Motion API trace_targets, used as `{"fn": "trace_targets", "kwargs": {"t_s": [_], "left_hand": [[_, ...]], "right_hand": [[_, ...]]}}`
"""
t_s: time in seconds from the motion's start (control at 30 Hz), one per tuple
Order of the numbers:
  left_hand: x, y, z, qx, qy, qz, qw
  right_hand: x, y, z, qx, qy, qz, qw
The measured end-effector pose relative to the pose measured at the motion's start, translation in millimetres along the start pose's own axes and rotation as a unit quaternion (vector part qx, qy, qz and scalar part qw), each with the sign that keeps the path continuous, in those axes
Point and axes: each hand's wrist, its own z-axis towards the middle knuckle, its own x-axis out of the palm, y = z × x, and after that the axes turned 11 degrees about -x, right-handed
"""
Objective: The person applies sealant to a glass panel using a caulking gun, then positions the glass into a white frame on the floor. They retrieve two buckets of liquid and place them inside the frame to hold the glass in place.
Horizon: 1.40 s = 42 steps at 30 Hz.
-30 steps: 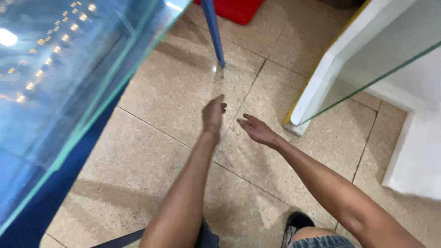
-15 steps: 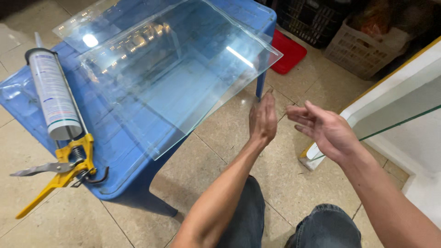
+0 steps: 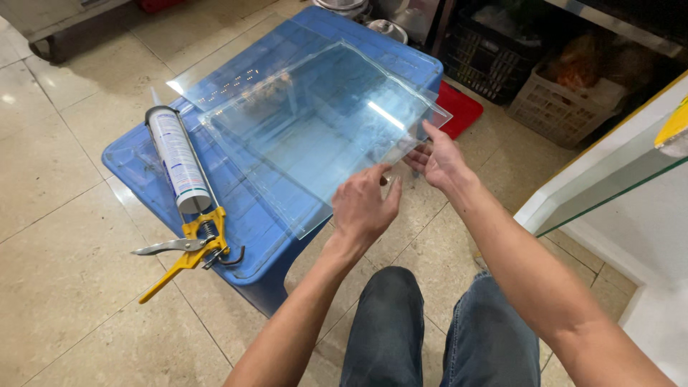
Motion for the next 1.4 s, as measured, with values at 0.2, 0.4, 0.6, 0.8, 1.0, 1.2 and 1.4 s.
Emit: {"fn": "trace_targets", "kwargs": {"t_s": [0.2,0.4,0.6,0.8,1.0,1.2,1.4], "left_hand": [[20,-4,30,0.108,-0.008,0.162,0.981],[69,-27,81,-0.158,0.059,-0.407,0.898],[79,-55,140,-0.219,0.133,-0.813,0.523],[37,-32,155,-0.092,0.094,-0.723,0.679],[33,-8,110,-0.046,0.086,-0.135,0.986],[46,9,61,0.066,0.008,0.152,0.986],[47,6,66,0.009,0.036,0.262,0.964]], "right_hand": [[14,14,8,0.034,-0.049,-0.015,0.998],[9,43,-42,-0.302,-0.074,-0.121,0.943],[29,42,-84,-0.345,0.149,-0.246,0.893],[-7,34,-81,-0.162,0.085,-0.418,0.89],[-19,4,-25,0.021,-0.002,0.006,1.0],[-16,-6,3,0.017,-0.024,0.018,0.999],[-8,-11,10,0.033,-0.07,0.012,0.997]]}}
